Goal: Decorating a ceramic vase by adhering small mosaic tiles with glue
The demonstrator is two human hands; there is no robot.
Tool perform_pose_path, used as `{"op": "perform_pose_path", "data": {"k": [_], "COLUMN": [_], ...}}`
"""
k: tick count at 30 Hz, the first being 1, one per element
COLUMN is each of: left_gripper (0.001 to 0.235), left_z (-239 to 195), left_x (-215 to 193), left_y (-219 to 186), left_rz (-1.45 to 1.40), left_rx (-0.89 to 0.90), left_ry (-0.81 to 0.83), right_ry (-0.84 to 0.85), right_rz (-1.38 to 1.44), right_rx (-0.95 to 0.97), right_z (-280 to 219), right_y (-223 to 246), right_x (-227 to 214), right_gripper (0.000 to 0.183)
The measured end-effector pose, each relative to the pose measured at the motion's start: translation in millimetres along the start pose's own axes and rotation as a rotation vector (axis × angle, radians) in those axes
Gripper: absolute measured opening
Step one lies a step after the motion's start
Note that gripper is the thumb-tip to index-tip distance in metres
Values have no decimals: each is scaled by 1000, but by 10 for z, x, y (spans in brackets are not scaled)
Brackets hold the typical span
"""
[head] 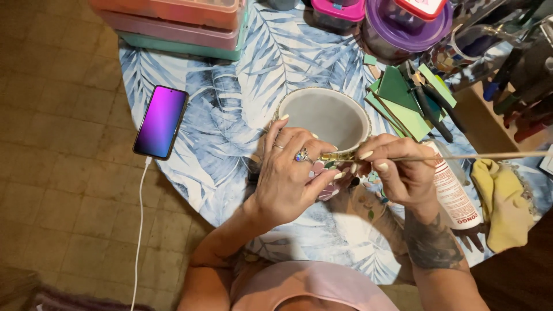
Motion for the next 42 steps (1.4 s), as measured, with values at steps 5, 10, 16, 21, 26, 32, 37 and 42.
{"op": "perform_pose_path", "data": {"k": [5,10,16,21,26,32,37,42], "left_gripper": [23,19,18,19,18,19,18,16], "left_z": [-9,-1,-1,-1,-7,1,2,-4], "left_x": [6,-11,-12,-18,-11,-32,-38,-45], "left_y": [11,3,-4,-1,0,-11,-7,-6], "left_rz": [1,-4,17,7,2,12,1,8], "left_rx": [-26,-30,-11,-23,-17,12,8,21], "left_ry": [-7,-16,-23,-24,-16,-23,-30,-42], "right_ry": [99,222,271,288,231,216,214,230], "right_rz": [-231,-289,-412,-426,-345,-355,-350,-358], "right_rx": [-75,-152,-125,-149,0,-17,-36,-33], "right_z": [73,186,230,187,135,98,110,142], "right_y": [122,258,307,280,165,137,149,176], "right_x": [114,285,370,362,253,234,234,288], "right_gripper": [20,14,7,7,6,5,7,5]}}
Point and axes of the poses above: each hand's wrist, its own z-axis towards the middle knuckle, its own x-axis out of the palm, y = z × x, the point moved 8 cm from there along z, towards the middle knuckle, and after that the axes turned 8 degrees about z, right-handed, at the moved point
